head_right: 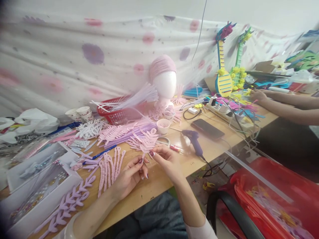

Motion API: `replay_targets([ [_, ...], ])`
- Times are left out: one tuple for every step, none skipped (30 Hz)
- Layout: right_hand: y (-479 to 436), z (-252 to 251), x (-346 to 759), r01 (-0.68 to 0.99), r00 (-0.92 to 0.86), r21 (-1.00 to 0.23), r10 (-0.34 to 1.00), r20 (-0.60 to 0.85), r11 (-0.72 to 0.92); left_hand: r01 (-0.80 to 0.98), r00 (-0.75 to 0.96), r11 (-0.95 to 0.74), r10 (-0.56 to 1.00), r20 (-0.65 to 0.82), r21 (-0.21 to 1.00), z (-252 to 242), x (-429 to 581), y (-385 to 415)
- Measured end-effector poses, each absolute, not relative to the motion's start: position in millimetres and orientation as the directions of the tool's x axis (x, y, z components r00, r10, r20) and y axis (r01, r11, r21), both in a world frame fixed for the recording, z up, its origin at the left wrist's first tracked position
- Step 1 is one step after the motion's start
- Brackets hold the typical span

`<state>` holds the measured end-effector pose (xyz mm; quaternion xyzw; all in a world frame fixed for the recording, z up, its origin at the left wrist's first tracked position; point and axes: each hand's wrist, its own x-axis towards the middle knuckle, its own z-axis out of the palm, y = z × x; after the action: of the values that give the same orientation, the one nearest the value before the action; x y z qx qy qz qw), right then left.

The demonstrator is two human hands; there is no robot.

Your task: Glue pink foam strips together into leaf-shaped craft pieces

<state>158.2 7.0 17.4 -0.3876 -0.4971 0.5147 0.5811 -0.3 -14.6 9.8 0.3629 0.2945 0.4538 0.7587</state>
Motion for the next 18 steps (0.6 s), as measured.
replay_targets([
  [6,19,159,-0.202,-0.020,-0.965,0.984,0.176,0.168,-0.483,0.410,0.322,0.905,-0.115,0.814,10,0,-15],
  [6,20,161,-0.190,-0.010,-0.967,0.985,0.173,0.168,-0.495,0.403,0.321,0.908,-0.114,0.807,10,0,-15],
  [5,20,163,-0.174,0.006,-0.970,0.985,0.172,0.170,-0.507,0.396,0.321,0.911,-0.114,0.800,10,0,-14],
  [3,20,167,-0.152,0.027,-0.972,0.984,0.177,0.179,-0.519,0.388,0.321,0.914,-0.116,0.792,10,0,-14],
  [2,19,172,-0.118,0.046,-0.974,0.981,0.190,0.194,-0.528,0.378,0.321,0.918,-0.120,0.786,9,0,-13],
  [-1,18,178,-0.071,0.057,-0.975,0.976,0.208,0.212,-0.536,0.368,0.319,0.921,-0.124,0.781,9,0,-12],
  [-3,18,185,-0.011,0.060,-0.973,0.971,0.231,0.232,-0.543,0.356,0.315,0.926,-0.126,0.778,9,0,-11],
  [-6,17,192,0.054,0.055,-0.967,0.966,0.253,0.250,-0.549,0.343,0.308,0.931,-0.126,0.777,8,0,-10],
  [-8,16,199,0.116,0.048,-0.959,0.963,0.265,0.258,-0.554,0.330,0.300,0.936,-0.125,0.777,8,0,-10],
  [-11,16,206,0.165,0.049,-0.952,0.962,0.269,0.258,-0.559,0.319,0.292,0.940,-0.124,0.776,8,0,-9],
  [-13,16,211,0.201,0.059,-0.947,0.962,0.267,0.251,-0.563,0.310,0.285,0.943,-0.122,0.776,8,0,-9],
  [-15,17,214,0.227,0.076,-0.943,0.961,0.265,0.242,-0.565,0.305,0.280,0.945,-0.119,0.776,8,-1,-9],
  [-16,17,216,0.249,0.094,-0.941,0.961,0.261,0.232,-0.566,0.303,0.277,0.946,-0.116,0.777,8,-1,-9],
  [-17,18,217,0.270,0.106,-0.937,0.960,0.259,0.223,-0.567,0.305,0.276,0.946,-0.113,0.776,8,-1,-9],
  [-17,19,216,0.291,0.111,-0.931,0.958,0.263,0.222,-0.568,0.307,0.276,0.945,-0.111,0.775,8,-1,-9],
  [-17,19,214,0.314,0.105,-0.922,0.957,0.272,0.227,-0.570,0.310,0.276,0.945,-0.109,0.774,7,-1,-9],
  [-17,20,212,0.334,0.095,-0.912,0.954,0.284,0.238,-0.572,0.310,0.276,0.945,-0.108,0.772,7,-1,-8],
  [-17,20,210,0.351,0.084,-0.902,0.951,0.299,0.252,-0.574,0.309,0.275,0.945,-0.108,0.771,7,-1,-8],
])
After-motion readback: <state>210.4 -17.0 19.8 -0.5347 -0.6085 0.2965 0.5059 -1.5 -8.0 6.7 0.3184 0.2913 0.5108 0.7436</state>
